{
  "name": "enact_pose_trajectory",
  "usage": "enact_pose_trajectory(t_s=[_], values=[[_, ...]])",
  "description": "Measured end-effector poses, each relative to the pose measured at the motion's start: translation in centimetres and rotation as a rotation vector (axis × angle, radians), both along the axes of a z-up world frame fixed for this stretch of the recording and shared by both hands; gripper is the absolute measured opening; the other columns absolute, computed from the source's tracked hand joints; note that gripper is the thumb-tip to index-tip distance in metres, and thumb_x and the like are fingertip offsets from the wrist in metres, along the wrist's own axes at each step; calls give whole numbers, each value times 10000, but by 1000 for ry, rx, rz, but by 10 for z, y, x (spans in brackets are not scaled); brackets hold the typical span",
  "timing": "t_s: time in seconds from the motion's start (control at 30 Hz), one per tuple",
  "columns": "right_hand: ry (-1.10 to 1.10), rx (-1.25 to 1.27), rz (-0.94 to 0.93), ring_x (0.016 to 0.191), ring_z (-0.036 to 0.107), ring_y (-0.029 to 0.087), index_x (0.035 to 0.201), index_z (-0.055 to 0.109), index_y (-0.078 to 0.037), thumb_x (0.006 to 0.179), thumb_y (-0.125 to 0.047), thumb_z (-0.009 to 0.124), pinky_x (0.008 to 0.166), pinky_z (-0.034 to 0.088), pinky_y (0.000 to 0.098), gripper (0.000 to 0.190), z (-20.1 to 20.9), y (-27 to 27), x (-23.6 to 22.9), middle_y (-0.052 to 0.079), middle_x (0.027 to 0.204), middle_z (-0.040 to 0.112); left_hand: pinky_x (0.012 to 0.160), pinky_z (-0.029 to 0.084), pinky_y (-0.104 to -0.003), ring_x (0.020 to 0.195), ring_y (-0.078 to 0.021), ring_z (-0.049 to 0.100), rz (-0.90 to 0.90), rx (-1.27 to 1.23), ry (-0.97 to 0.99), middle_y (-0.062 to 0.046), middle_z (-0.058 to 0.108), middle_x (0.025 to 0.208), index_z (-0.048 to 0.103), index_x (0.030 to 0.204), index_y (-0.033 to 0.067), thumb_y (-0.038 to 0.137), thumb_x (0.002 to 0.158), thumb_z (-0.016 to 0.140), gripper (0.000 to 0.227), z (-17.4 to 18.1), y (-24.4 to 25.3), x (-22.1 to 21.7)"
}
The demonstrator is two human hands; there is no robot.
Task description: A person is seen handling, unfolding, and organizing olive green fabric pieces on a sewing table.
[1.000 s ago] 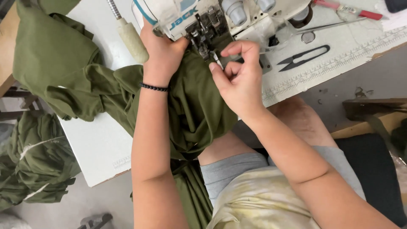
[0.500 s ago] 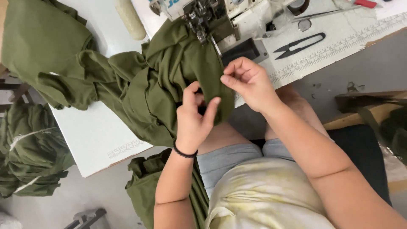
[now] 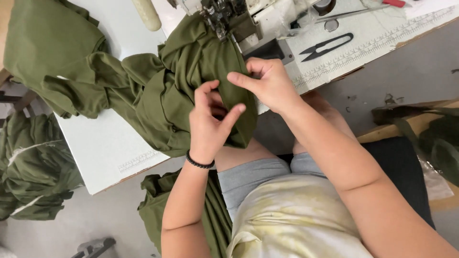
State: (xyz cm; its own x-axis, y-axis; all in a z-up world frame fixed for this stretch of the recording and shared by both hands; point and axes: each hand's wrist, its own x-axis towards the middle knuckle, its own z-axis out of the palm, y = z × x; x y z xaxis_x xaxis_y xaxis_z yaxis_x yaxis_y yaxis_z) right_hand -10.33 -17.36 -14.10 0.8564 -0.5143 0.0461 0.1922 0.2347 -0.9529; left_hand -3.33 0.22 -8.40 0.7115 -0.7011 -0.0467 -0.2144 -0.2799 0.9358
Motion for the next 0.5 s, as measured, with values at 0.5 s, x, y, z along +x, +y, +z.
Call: enact_pose_trajectory(t_s=[0.5], values=[[225,-282,123,856,390,76,611,319,-162,1053,-342,608,1013,377,241,558,43,15,-1,-58,723,286,932,468,-392,747,-206,662,-13,2,-782,-20,676,870,717,939,121,79,938,702,45,25,-63,80]])
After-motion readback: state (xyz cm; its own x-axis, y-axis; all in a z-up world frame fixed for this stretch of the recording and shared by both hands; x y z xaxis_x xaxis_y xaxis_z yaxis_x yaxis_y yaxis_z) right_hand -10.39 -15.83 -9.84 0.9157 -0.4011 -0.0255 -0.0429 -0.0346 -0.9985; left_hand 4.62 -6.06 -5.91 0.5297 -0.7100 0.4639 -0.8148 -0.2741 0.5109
